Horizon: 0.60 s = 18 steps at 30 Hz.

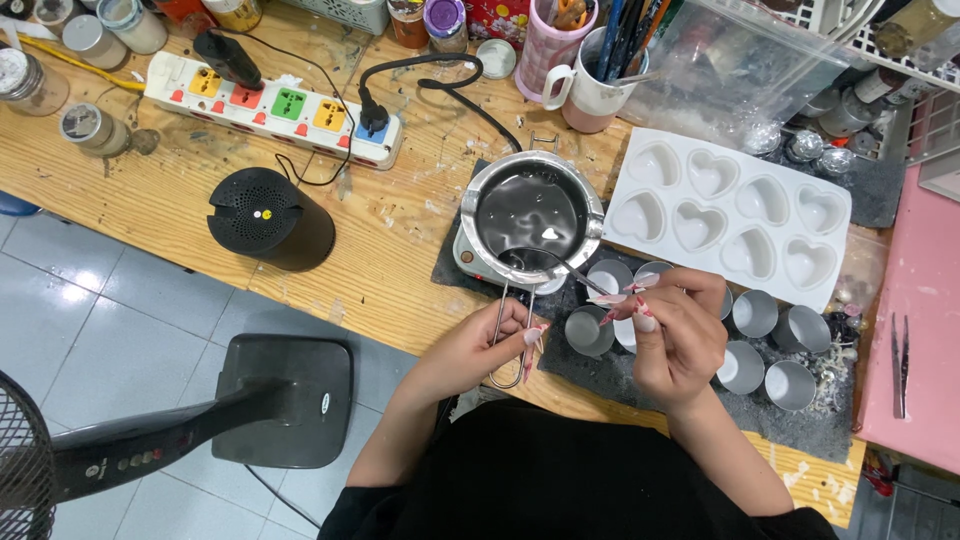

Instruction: Stirring melted wax in a pot and preparing wicks for pouring into small metal containers.

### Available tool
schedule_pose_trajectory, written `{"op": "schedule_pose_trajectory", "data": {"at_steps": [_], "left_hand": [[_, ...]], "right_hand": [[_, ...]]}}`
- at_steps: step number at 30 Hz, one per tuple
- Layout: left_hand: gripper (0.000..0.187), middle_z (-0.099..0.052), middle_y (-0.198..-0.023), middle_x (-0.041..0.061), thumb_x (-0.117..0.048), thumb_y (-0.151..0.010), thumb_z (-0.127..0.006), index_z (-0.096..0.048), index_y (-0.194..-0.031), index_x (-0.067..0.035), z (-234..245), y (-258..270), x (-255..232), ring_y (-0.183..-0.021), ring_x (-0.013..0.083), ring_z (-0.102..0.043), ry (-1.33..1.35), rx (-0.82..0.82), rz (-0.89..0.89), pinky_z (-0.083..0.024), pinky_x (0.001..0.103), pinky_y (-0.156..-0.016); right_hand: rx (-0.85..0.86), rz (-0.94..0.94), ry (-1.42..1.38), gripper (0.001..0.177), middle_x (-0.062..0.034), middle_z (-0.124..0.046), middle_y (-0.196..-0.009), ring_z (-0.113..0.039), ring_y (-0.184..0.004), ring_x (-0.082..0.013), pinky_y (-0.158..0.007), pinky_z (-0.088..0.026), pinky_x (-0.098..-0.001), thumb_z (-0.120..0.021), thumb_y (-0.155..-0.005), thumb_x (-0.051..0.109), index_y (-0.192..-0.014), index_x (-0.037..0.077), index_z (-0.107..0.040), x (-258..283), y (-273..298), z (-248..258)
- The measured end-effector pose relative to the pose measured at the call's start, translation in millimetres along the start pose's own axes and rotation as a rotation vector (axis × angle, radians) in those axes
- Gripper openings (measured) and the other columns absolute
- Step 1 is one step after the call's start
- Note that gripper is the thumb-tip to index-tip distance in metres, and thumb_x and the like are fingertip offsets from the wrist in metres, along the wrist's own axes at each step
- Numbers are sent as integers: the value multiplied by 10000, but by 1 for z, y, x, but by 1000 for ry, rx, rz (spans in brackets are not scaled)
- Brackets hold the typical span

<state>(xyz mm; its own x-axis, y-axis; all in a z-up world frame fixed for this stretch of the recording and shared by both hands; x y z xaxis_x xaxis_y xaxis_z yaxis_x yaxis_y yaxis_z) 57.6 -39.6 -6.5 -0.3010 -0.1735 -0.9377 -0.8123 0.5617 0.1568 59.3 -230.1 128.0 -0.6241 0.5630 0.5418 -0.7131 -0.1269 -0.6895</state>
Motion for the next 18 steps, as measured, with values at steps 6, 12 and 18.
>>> {"op": "schedule_pose_trajectory", "data": {"at_steps": [6, 12, 18], "left_hand": [[197, -644, -899, 27, -175, -1059, -589, -546, -1109, 11, 0, -1, 4, -813, 59, -619, 37, 10, -10, -518, 232, -730], [212, -649, -884, 15, -197, -1068, -578, -552, -1117, 7, -2, -1, 0, -792, 40, -601, 19, -2, -1, -489, 202, -687], [255, -644, -838, -1, -260, -1080, -531, -580, -1157, -22, -2, 1, 2, -611, -5, -486, 17, -12, 52, -390, 162, -515]], "right_hand": [[-59, -397, -407, 258, -116, -654, -967, -591, -837, -146, -797, -489, -257, -510, -1129, 112, -1022, -60, -671, -44, 0, -14], [-174, -718, -708, 280, -77, -639, -834, -578, -765, -118, -740, -482, -258, -522, -1143, 165, -1063, -57, -672, -107, 25, -39], [-217, -780, -900, 273, -66, -645, -808, -603, -731, -126, -736, -502, -249, -546, -1123, 187, -1060, -43, -678, -119, 21, -31]]}}
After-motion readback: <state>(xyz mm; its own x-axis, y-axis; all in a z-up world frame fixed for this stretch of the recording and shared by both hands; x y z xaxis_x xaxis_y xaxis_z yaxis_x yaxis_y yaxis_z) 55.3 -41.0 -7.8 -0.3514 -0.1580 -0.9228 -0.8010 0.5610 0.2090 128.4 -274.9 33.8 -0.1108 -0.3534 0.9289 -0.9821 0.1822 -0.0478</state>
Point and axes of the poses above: each hand's wrist, its own y-axis away from the middle knuckle, its own z-axis out of the back of the hand, x = y × z, the point moved 7 cm from there along -y, towards the middle knuckle
